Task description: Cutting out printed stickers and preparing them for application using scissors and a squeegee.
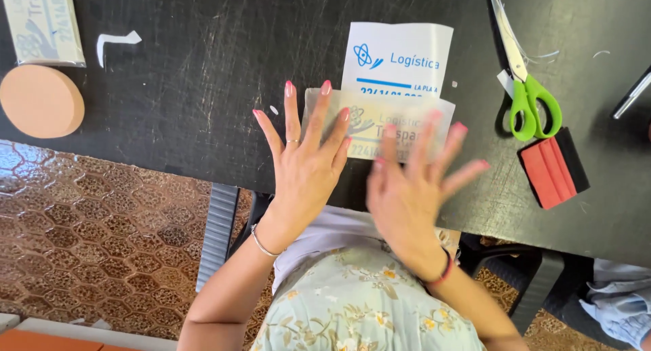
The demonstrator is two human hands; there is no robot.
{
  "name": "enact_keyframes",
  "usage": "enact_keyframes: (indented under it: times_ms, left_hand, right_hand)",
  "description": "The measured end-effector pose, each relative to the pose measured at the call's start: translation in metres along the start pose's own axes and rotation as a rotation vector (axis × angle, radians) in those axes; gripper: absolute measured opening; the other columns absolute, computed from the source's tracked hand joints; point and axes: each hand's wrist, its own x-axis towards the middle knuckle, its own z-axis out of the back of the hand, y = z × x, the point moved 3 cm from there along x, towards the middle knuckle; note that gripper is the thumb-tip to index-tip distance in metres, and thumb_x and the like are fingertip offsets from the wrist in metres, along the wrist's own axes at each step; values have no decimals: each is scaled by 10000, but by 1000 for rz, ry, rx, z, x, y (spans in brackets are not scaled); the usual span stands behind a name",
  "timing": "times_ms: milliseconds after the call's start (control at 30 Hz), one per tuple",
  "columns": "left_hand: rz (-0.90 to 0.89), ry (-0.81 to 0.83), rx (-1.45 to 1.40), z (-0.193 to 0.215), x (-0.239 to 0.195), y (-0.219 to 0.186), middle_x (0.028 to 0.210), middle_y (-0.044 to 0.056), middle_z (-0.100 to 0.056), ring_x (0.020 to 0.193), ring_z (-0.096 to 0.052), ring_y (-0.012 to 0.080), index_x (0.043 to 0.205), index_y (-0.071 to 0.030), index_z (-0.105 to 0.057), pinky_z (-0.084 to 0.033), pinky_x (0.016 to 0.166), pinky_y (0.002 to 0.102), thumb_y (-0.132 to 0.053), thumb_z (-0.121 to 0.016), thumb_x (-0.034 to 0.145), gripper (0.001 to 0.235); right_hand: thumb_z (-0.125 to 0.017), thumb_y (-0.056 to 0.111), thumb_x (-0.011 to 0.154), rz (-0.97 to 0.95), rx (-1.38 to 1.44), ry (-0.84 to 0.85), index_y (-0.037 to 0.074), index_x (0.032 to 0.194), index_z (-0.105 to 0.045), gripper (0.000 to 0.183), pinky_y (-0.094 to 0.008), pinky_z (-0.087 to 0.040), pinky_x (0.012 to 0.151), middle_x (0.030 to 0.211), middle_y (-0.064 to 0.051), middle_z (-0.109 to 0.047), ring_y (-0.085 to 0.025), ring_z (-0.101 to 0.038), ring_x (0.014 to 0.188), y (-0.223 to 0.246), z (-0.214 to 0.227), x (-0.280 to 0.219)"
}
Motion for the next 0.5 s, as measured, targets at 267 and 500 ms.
enact_keyframes:
  times_ms: [267, 500]
  left_hand:
    - [30, 17, -49, 6, 2, 3, 1658, 144, -383, 1541, -161, 531, 1341, -226, -764, -25, 1142, 857, -271, -690, 1082, 274]
    - [32, -20, -17, 9, 2, -4, 1649, 162, -395, 1535, -203, 544, 1336, -215, -725, -42, 1136, 867, -212, -699, 1059, 278]
  right_hand:
    - [-314, 404, 1173, 57, 39, -13, 427, 1641, -432, 483, -863, 82, 1112, 1725, -175, -149, -503, -26, 1559, 2, 4, 28]
    - [-421, 272, 1172, -49, 77, -36, 248, 1557, -633, 441, -885, 93, 1060, 1725, -272, -161, -583, -7, 1537, -36, 14, 15]
